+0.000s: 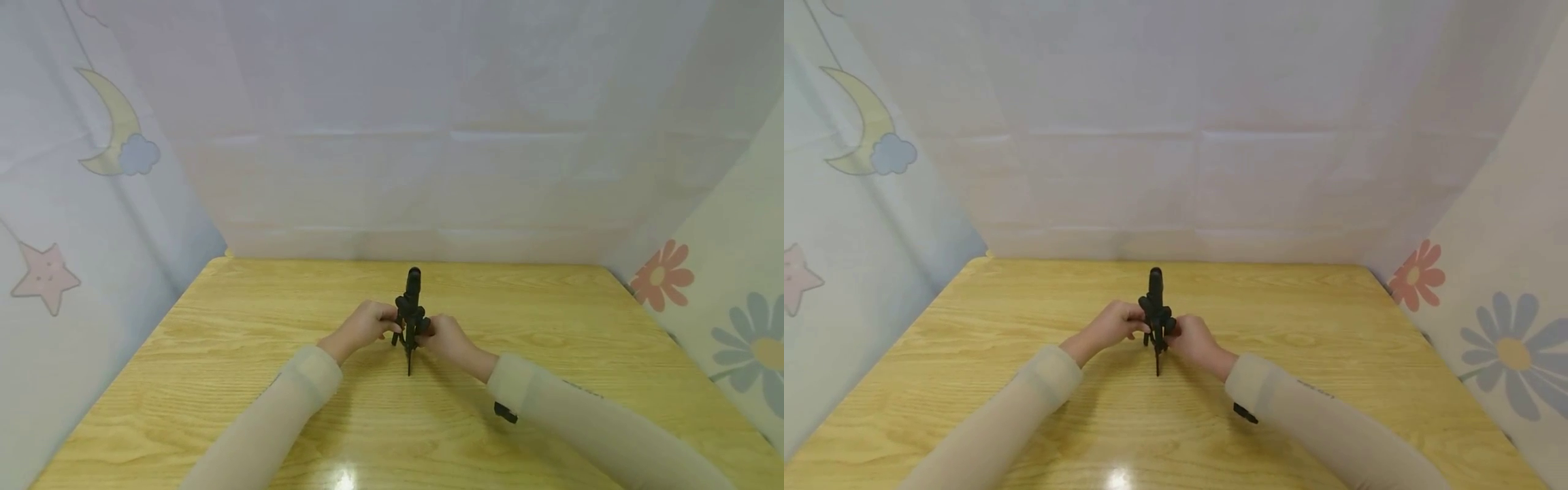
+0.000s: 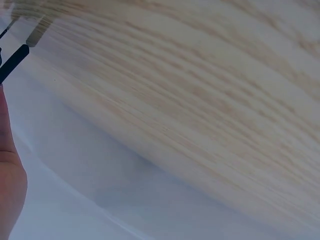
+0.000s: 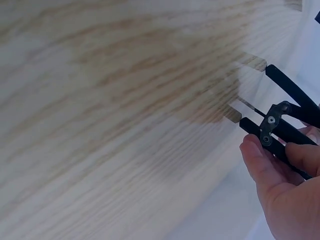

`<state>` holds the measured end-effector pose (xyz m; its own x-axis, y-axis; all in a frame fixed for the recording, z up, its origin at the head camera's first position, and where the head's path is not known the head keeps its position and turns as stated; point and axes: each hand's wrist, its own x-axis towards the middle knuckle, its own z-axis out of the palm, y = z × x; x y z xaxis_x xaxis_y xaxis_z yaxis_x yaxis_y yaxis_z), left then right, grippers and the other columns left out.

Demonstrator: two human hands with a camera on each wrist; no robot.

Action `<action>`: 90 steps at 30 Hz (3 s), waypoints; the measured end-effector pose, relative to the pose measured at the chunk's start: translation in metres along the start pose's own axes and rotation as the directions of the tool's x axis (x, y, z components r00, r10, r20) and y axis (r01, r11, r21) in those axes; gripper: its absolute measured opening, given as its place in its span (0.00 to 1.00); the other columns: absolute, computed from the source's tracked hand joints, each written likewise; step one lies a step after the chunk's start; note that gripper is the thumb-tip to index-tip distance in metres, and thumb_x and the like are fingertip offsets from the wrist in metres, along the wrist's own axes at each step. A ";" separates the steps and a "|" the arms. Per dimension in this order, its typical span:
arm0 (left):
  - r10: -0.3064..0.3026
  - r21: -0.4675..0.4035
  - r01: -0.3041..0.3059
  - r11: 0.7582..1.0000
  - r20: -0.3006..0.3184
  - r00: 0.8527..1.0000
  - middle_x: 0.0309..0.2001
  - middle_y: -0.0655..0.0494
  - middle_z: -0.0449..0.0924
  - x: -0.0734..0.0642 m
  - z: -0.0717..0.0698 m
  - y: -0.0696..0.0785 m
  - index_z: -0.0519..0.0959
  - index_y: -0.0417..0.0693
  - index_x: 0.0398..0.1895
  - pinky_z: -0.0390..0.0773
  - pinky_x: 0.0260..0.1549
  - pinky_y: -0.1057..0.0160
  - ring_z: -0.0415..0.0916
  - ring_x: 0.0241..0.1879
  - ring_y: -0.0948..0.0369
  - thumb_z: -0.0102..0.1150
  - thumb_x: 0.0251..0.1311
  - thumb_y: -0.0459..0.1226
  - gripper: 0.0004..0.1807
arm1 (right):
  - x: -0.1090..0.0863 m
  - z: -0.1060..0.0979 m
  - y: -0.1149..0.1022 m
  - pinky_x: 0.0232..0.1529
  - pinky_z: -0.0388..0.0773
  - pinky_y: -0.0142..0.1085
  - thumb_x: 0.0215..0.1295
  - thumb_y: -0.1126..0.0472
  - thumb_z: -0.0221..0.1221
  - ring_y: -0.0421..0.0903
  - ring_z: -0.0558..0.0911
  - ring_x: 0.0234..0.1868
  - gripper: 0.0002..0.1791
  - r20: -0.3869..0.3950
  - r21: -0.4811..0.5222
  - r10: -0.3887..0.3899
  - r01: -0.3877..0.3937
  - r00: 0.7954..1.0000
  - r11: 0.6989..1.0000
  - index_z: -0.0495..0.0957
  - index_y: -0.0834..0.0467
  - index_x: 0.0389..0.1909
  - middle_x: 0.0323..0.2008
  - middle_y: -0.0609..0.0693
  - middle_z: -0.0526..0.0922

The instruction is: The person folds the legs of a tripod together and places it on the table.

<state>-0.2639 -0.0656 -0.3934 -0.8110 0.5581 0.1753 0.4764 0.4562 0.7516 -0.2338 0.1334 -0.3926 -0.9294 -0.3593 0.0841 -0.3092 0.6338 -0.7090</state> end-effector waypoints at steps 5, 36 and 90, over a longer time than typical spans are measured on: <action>-0.001 0.025 0.001 1.000 -0.006 1.000 0.35 0.47 0.84 0.000 -0.001 0.001 0.84 0.38 0.33 0.79 0.25 0.66 0.82 0.36 0.51 0.60 0.61 0.29 0.03 | 0.001 -0.003 0.002 0.28 0.72 0.35 0.62 0.74 0.59 0.41 0.73 0.24 0.06 0.033 0.026 -0.013 0.012 0.999 1.000 0.84 0.70 0.35 0.28 0.58 0.85; -0.186 -0.034 0.183 0.983 -0.207 0.960 0.35 0.44 0.85 -0.019 0.017 0.023 0.84 0.31 0.36 0.82 0.34 0.61 0.82 0.36 0.54 0.63 0.60 0.27 0.05 | -0.023 -0.009 -0.006 0.36 0.81 0.42 0.63 0.70 0.62 0.48 0.83 0.34 0.06 -0.040 0.073 0.045 -0.042 0.998 0.996 0.83 0.69 0.37 0.32 0.54 0.85; -0.079 -0.070 0.070 0.995 -0.138 0.987 0.44 0.47 0.84 0.002 0.017 0.008 0.81 0.37 0.44 0.79 0.47 0.56 0.80 0.47 0.52 0.58 0.65 0.29 0.07 | -0.002 -0.008 0.011 0.42 0.81 0.46 0.65 0.73 0.58 0.53 0.84 0.37 0.05 -0.174 0.115 0.095 -0.076 0.980 0.990 0.83 0.70 0.35 0.33 0.58 0.85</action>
<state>-0.2559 -0.0493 -0.3982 -0.8852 0.4191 0.2018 0.3939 0.4445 0.8045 -0.2370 0.1468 -0.3953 -0.9754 -0.1730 0.1365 -0.2126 0.5763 -0.7891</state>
